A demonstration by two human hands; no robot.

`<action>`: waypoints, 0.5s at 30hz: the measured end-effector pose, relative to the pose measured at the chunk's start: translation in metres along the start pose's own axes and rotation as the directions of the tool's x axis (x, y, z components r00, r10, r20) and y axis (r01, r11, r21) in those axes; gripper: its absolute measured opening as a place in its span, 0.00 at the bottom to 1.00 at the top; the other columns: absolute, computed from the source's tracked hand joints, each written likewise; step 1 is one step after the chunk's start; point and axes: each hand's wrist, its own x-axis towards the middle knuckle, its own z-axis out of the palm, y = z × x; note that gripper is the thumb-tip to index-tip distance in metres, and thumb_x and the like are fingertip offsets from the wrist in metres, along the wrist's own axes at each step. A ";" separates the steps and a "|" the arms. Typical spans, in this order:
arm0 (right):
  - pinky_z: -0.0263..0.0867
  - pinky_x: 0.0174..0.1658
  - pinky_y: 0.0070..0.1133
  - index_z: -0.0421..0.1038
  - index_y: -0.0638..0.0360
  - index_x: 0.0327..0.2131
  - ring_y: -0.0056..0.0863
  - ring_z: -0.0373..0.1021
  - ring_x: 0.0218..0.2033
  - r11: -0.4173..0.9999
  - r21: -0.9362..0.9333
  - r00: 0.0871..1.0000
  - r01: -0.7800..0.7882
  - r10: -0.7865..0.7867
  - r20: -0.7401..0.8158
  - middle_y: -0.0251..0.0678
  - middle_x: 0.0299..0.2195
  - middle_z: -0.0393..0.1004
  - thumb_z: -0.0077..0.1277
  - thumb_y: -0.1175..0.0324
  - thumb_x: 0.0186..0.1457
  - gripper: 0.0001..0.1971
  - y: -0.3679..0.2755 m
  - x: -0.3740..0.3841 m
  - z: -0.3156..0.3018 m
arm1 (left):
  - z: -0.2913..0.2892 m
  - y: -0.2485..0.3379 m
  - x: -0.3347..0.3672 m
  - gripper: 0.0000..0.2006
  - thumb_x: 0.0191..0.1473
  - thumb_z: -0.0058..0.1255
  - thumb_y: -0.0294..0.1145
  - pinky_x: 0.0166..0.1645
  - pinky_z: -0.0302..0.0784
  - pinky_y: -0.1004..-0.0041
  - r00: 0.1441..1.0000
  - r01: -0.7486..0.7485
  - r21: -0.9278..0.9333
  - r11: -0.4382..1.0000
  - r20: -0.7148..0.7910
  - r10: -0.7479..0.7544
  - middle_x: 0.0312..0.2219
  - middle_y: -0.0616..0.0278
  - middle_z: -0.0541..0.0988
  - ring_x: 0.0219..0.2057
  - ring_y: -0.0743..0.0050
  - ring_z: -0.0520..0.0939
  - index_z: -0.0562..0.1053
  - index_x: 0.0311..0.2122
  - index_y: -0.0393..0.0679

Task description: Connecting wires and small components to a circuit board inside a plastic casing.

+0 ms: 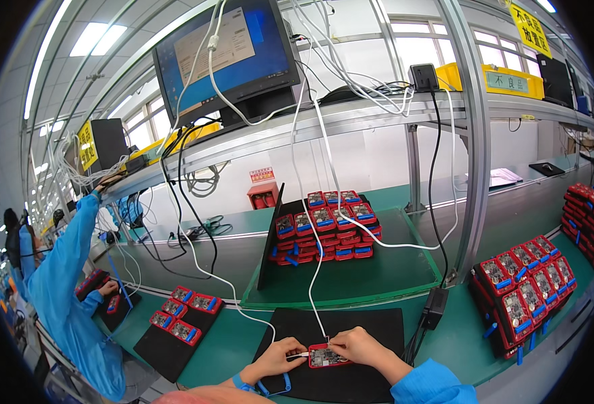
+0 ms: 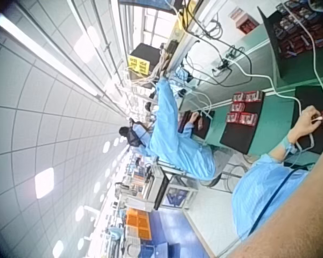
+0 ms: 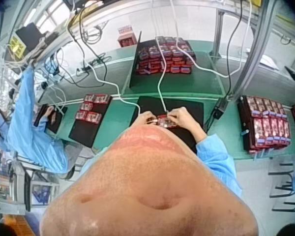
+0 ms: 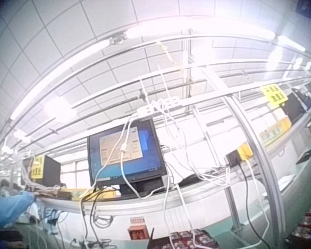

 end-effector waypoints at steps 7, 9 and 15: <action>0.71 0.29 0.26 0.77 0.66 0.29 0.39 0.74 0.24 1.000 -0.012 1.000 0.001 -0.001 0.000 0.42 0.25 0.77 0.56 0.72 0.49 0.06 0.001 0.000 0.001 | 0.002 -0.002 0.000 0.10 0.47 0.61 0.29 0.34 0.74 0.76 1.000 0.009 -0.009 1.000 -0.013 -0.009 0.30 0.62 0.76 0.29 0.72 0.77 0.76 0.36 0.39; 0.71 0.29 0.26 0.77 0.65 0.29 0.39 0.74 0.24 1.000 -0.005 1.000 0.004 -0.004 -0.007 0.42 0.25 0.77 0.56 0.72 0.49 0.06 0.002 0.000 0.001 | 0.001 -0.001 0.000 0.10 0.47 0.61 0.29 0.34 0.74 0.75 1.000 0.009 0.000 1.000 -0.012 -0.009 0.30 0.62 0.76 0.29 0.72 0.78 0.76 0.36 0.39; 0.71 0.29 0.26 0.77 0.65 0.29 0.39 0.74 0.24 1.000 -0.004 1.000 -0.003 0.003 0.002 0.42 0.24 0.76 0.56 0.71 0.49 0.06 0.001 0.000 0.001 | 0.002 -0.002 0.001 0.10 0.47 0.61 0.29 0.34 0.74 0.75 1.000 0.002 0.011 1.000 -0.019 -0.002 0.29 0.62 0.77 0.29 0.71 0.77 0.77 0.36 0.40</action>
